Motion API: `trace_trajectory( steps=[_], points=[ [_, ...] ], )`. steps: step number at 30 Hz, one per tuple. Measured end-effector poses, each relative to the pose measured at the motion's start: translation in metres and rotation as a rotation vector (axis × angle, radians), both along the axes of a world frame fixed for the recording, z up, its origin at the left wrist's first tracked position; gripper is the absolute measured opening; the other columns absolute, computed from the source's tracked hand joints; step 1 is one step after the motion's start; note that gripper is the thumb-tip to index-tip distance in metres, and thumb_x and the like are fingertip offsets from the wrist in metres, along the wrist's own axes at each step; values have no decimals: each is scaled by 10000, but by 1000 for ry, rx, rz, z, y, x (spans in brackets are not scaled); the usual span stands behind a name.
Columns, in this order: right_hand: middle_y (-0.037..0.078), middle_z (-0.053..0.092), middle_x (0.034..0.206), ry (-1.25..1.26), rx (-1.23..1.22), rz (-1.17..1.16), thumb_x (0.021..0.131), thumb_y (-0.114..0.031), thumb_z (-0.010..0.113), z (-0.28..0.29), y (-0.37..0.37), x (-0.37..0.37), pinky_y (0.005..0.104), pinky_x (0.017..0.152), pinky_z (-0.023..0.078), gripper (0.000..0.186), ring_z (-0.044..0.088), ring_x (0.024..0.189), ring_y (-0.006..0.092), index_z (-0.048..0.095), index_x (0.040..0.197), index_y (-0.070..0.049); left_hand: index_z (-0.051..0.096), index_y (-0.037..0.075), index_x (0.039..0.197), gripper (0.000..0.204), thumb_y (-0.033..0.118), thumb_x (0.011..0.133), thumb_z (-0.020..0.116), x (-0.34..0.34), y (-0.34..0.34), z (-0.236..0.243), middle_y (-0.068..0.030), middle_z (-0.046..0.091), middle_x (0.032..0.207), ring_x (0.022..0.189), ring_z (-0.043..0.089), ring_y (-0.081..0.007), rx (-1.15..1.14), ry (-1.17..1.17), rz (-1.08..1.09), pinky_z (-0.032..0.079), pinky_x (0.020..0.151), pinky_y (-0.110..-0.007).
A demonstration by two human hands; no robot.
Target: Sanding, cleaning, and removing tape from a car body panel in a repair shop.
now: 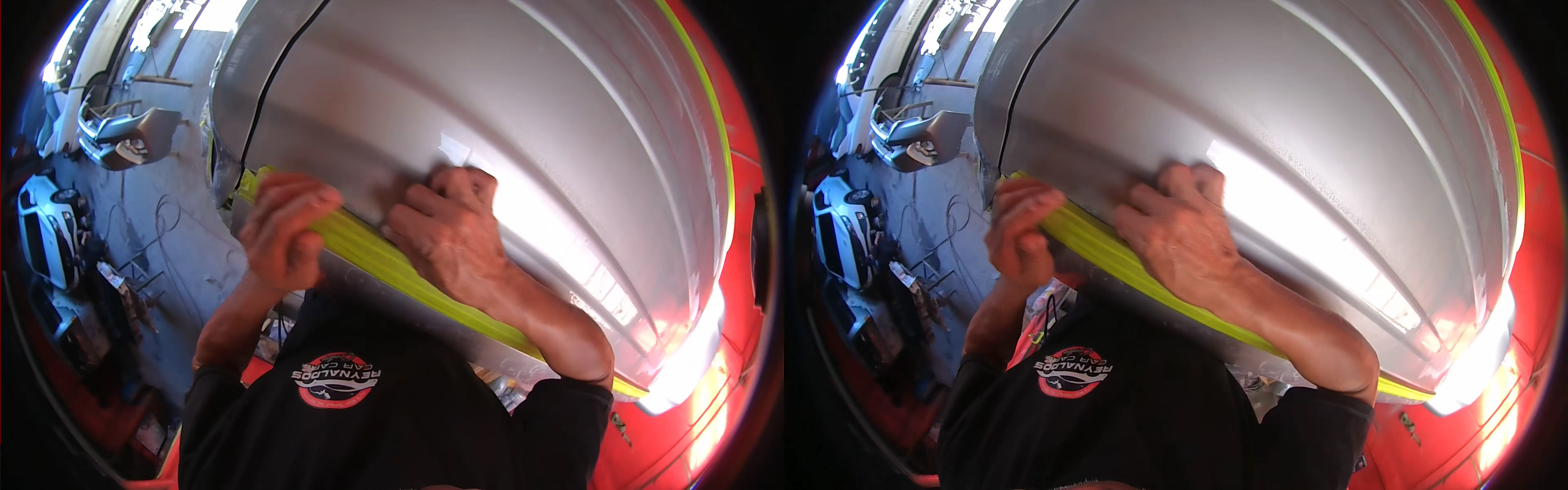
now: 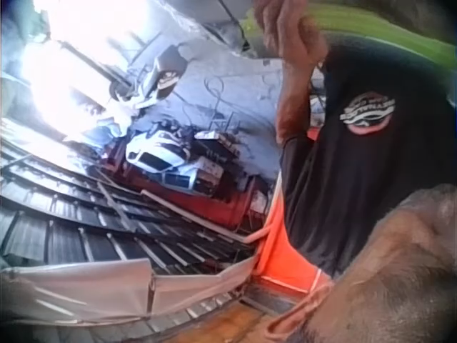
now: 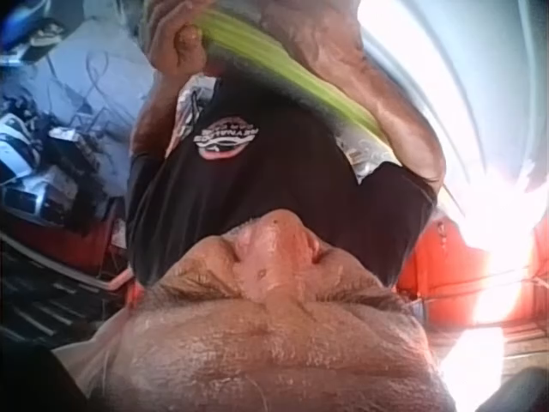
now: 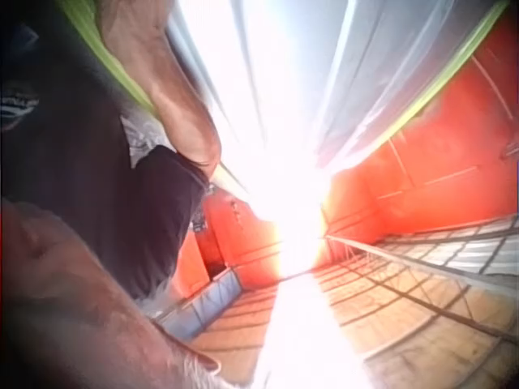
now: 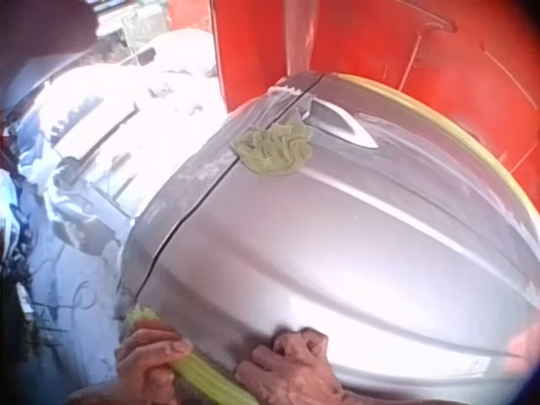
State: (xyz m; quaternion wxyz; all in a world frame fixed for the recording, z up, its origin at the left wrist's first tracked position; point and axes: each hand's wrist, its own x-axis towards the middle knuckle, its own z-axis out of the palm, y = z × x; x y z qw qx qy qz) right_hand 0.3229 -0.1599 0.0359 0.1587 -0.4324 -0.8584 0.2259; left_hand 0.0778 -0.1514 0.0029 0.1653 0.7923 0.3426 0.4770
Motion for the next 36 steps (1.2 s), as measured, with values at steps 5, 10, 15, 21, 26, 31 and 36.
trace_trajectory(
  steps=[5, 10, 15, 21, 26, 31, 36],
  points=[
    [-1, 604, 887, -101, -67, -51, 791, -157, 691, 10, -22, 24, 480, 916, 336, 66, 508, 980, 257, 697, 855, -138, 677, -14, 1182, 339, 257, 1081, 500, -46, 8, 1, -153, 723, 1084, 1010, 655, -342, -39, 112, 284, 512, 907, -445],
    [-11, 594, 840, -4, 67, -72, 768, -198, 828, -5, 16, -36, 457, 906, 343, 166, 535, 960, 255, 680, 821, -143, 669, 5, 1260, 377, 267, 1076, 470, -43, 14, -8, -191, 665, 1321, 1222, 592, -363, 49, 251, 281, 429, 1059, -461],
    [-11, 595, 842, 34, 54, -34, 777, -204, 827, -3, 12, -26, 448, 908, 343, 161, 539, 961, 252, 685, 827, -145, 661, 6, 1279, 362, 234, 1078, 466, -48, 16, -9, -186, 650, 1366, 1262, 581, -364, -11, 240, 302, 437, 1068, -461],
    [1, 604, 868, -15, 64, -45, 794, -205, 811, -2, 28, -47, 486, 930, 357, 170, 545, 958, 264, 699, 910, -150, 626, -8, 1316, 357, 193, 1084, 446, -43, 25, -12, -185, 634, 1395, 1310, 556, -364, -76, 107, 272, 430, 1102, -456],
    [21, 616, 888, 36, 93, -2, 832, -138, 652, -8, 39, -68, 503, 930, 349, 36, 526, 983, 282, 671, 862, -139, 602, -9, 1348, 365, 194, 1086, 449, -52, 20, -17, -189, 619, 1416, 1319, 553, -354, -93, 31, 318, 425, 1120, -444],
    [-20, 653, 929, -33, 34, -28, 817, -202, 791, -4, 24, -47, 460, 945, 351, 184, 543, 961, 246, 744, 993, -176, 594, -17, 1355, 386, 227, 1105, 431, -47, 23, -15, -194, 613, 1420, 1322, 554, -341, -132, -45, 272, 426, 1117, -437],
    [-4, 661, 930, 1, 113, -26, 829, -191, 783, -10, 64, -102, 477, 937, 357, 124, 562, 991, 268, 702, 916, -157, 595, -18, 1355, 393, 239, 1110, 428, -51, 22, -17, -198, 617, 1414, 1318, 559, -336, -122, -88, 302, 426, 1117, -434]
  ],
)
